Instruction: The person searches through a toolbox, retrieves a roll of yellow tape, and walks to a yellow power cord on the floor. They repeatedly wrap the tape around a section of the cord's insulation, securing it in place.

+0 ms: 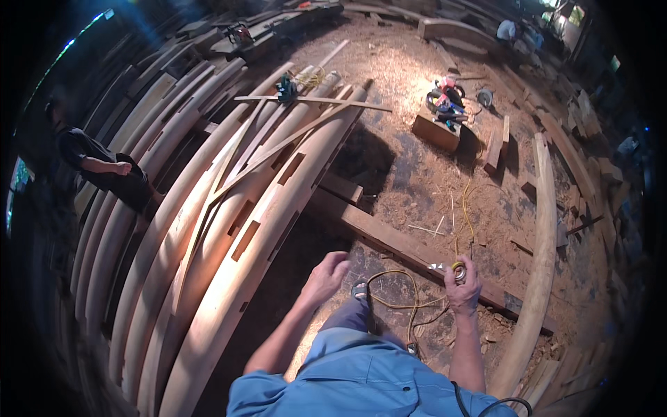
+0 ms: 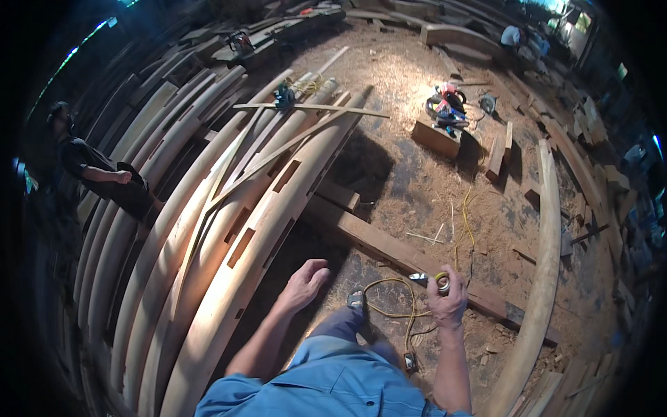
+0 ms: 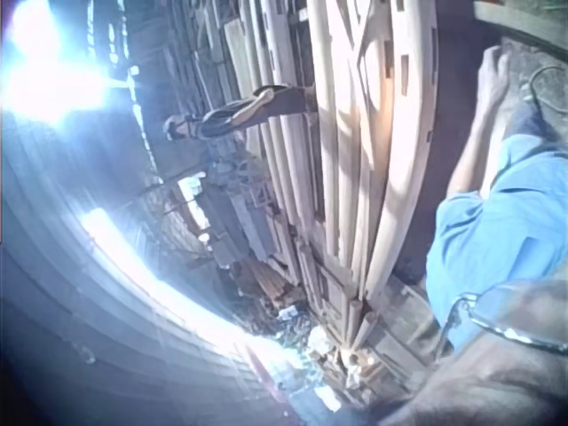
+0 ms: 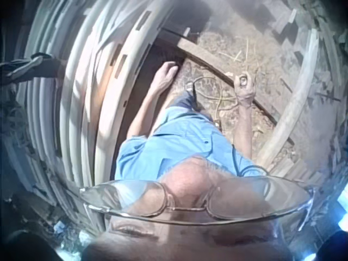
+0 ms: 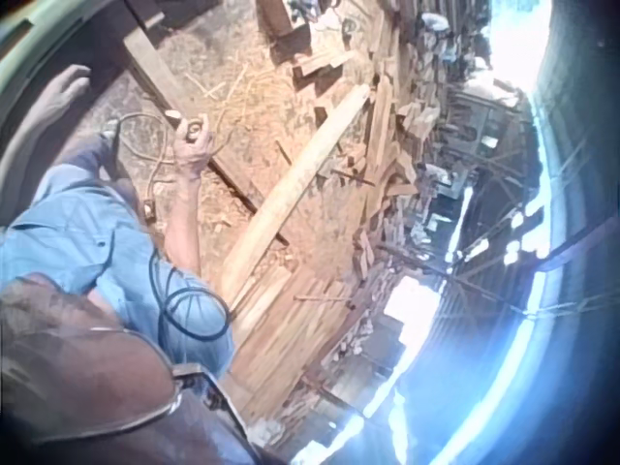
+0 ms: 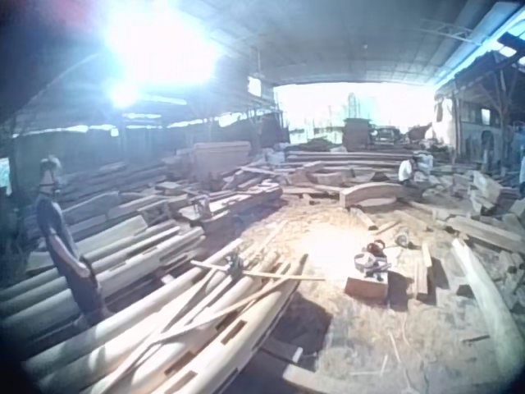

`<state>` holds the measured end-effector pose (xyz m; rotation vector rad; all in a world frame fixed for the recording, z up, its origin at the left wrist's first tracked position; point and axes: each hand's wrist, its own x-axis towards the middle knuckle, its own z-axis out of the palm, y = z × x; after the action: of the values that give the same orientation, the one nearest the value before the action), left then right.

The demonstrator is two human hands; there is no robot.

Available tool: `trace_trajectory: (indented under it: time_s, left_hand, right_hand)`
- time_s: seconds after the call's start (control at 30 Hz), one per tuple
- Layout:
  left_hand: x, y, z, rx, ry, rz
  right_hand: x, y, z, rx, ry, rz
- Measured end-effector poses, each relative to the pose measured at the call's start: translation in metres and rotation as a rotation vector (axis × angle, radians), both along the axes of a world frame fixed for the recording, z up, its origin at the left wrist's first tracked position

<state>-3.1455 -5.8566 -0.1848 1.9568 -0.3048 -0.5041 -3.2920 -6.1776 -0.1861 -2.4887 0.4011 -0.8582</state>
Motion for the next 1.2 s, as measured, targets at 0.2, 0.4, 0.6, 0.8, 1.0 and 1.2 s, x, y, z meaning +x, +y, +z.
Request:
trace_trajectory:
  time_s: [0.2, 0.4, 0.6, 0.8, 1.0, 1.2]
  left_hand:
    - [0.085, -0.081, -0.179, 0.056, 0.790, 0.242]
    - [0.263, -0.185, -0.206, 0.127, 0.325, 0.138]
    - [0.469, -0.317, -0.262, 0.012, 0.363, 0.400]
    - [0.498, -0.361, -0.344, 0.230, 0.927, 0.656]
    - [0.553, -0.421, -0.321, 0.307, 1.063, 0.876]
    - [0.717, -0.471, -0.357, 0.017, 1.042, 0.875]
  right_hand:
    - [0.123, -0.114, 0.036, 0.115, 0.052, -0.185]
    - [0.263, -0.238, -0.003, 0.075, 0.169, -0.129]
    - [0.468, -0.389, -0.073, 0.158, 0.364, 0.023]
    - [0.676, -0.492, -0.032, 0.197, 0.315, 0.141]
    - [0.857, -0.572, 0.003, 0.187, 0.254, 0.260]
    - [1.003, -0.658, -0.008, 0.198, 0.200, 0.197]
